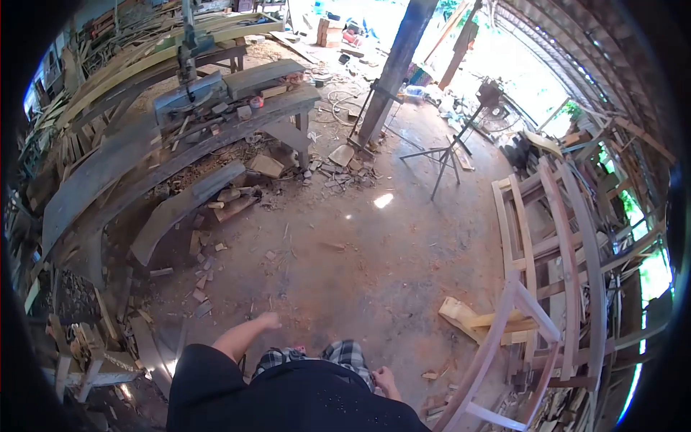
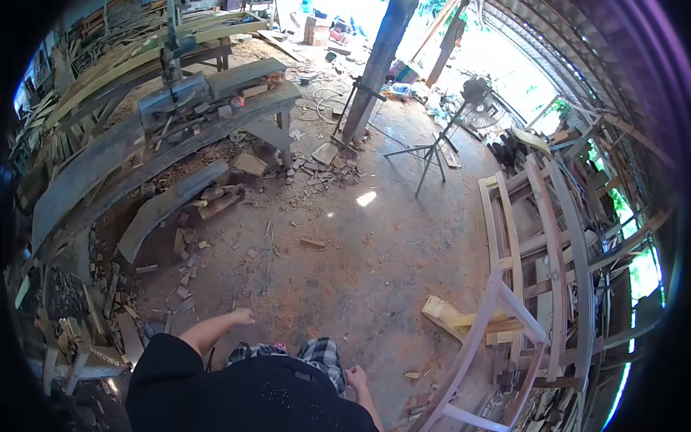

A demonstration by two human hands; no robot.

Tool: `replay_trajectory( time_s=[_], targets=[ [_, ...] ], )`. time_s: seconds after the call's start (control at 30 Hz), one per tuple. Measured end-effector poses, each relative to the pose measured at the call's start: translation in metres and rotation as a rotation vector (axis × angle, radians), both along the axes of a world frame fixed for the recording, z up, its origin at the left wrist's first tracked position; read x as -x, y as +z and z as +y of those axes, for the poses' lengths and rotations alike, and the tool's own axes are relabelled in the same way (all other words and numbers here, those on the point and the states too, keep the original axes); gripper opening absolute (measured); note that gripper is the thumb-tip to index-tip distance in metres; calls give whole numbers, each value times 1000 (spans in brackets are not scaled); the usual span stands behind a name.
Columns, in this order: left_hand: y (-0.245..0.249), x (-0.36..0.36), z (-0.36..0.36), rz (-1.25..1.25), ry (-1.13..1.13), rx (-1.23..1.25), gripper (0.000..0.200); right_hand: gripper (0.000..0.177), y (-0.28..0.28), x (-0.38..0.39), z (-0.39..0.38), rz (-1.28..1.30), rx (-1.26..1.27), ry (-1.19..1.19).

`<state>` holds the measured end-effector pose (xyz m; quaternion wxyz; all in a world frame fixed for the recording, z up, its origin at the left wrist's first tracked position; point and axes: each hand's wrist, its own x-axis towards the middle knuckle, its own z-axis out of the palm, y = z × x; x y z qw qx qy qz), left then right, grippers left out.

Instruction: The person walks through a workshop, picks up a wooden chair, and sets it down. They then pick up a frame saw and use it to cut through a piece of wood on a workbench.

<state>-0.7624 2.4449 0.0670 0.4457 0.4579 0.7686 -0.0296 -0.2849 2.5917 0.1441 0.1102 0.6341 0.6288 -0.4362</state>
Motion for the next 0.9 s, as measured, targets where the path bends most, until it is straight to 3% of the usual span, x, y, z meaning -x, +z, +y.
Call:
replay_trajectory(
  time_s=[0.07,0.13,0.17,0.23,0.3,0.37,0.4,0.47,0.53,0.57,0.6,0.67,0.73,0.77,0.83,0.9],
  targets=[
    [19,23,84,-33,33,-132,39,27,3,10,47,-69,-33,-50],
    [33,37,156,-85,269,-252,34,27,-40,-3,95,-136,-121,69],
    [31,41,183,-90,266,-244,34,27,-85,-18,119,-185,-219,193],
    [20,56,245,-53,483,-342,32,28,-109,-8,180,-205,-202,171],
    [28,62,291,-49,451,-244,31,37,-117,6,251,-349,-94,169],
    [45,85,336,-37,410,-152,31,39,-98,-12,358,-303,-110,169],
    [55,93,356,-156,417,-56,32,41,-55,35,382,-269,-132,180],
    [69,95,384,-293,444,51,33,39,-41,69,460,-217,-274,212],
    [83,108,416,-187,597,-180,34,40,-18,122,543,-129,-316,234],
    [61,112,424,-206,757,-260,35,41,-7,152,583,-132,-321,253],
    [42,124,431,-199,767,-261,35,42,0,186,620,-133,-329,268],
    [6,151,446,-70,578,-96,34,43,5,247,684,-64,-362,217],
    [-32,187,468,-193,393,172,37,43,19,310,731,-10,-431,265],
    [-43,201,476,-199,396,156,37,42,26,343,755,50,-503,316],
    [-56,224,498,-113,574,77,37,41,31,403,799,81,-450,413],
    [-27,247,535,-164,705,89,37,40,41,442,832,101,-373,505]
  ],
)
